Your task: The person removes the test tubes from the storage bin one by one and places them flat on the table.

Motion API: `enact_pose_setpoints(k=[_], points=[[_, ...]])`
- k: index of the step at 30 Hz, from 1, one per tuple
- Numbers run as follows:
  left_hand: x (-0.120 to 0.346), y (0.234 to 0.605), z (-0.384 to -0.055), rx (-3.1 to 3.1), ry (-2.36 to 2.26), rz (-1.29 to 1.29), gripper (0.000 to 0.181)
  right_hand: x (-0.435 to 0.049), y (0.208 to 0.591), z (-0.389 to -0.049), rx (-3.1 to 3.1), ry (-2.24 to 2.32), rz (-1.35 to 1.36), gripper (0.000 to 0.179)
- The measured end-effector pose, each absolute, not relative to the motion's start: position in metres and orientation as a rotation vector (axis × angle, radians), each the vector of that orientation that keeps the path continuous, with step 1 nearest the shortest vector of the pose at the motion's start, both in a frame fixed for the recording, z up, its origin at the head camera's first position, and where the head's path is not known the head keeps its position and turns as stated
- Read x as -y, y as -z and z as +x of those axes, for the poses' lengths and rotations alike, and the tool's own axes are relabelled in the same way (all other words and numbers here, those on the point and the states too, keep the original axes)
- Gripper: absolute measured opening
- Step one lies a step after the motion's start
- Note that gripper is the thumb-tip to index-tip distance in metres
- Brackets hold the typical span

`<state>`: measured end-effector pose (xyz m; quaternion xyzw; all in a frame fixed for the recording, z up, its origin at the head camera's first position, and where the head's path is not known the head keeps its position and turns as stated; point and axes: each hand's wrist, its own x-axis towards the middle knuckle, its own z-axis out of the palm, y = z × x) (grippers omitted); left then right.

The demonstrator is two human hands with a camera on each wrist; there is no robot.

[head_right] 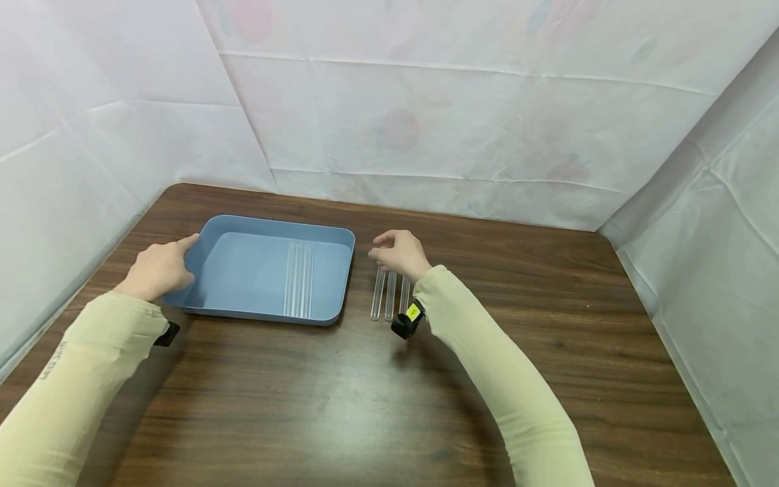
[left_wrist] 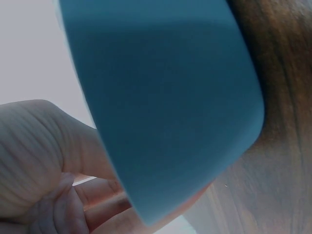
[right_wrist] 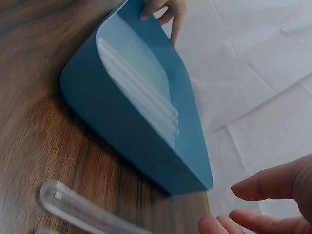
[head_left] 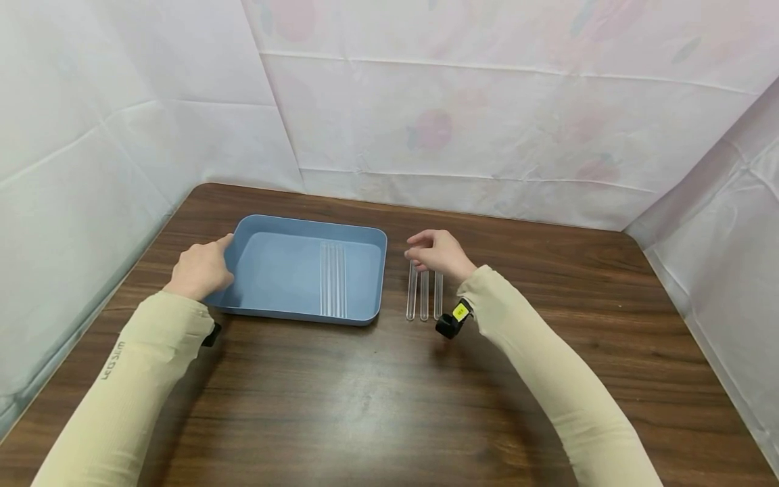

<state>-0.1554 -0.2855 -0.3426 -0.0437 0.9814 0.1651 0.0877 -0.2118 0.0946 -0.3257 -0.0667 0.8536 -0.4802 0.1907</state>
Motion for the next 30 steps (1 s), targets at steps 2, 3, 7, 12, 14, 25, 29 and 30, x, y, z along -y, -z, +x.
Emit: enact_pose_setpoints(k=[2,3,7,12,14,25,29,30], points=[[0.286,0.343,-0.155,-2.921,-0.495,-0.130,0.077,-0.089,0.325,-0.212,-2.374,1.371,-0.186,0.042],[0.286,0.343,-0.155,-2.920,-0.497,-0.131,0.077,-0.087,0.325,-0.211,-2.364,1.381,-0.180,0.042],[0.288,0.342,-0.155,-2.916,-0.498,-0.130,0.077,-0.076,0.324,-0.210,-2.328,1.418,-0.163,0.042],[0.287,0.342,-0.154,-2.908,-0.505,-0.131,0.077,-0.063,0.323,-0.207,-2.325,1.416,-0.191,0.040],[0.287,0.343,-0.154,-2.907,-0.505,-0.133,0.077,-0.057,0.323,-0.205,-2.340,1.403,-0.217,0.039],[0.288,0.341,-0.154,-2.915,-0.494,-0.139,0.077,-0.020,0.325,-0.197,-2.380,1.314,-0.310,0.038],[0.286,0.340,-0.154,-2.909,-0.507,-0.142,0.077,-0.014,0.327,-0.197,-2.394,1.245,-0.306,0.040],[0.286,0.340,-0.153,-2.910,-0.508,-0.142,0.077,-0.012,0.328,-0.198,-2.398,1.228,-0.306,0.041]])
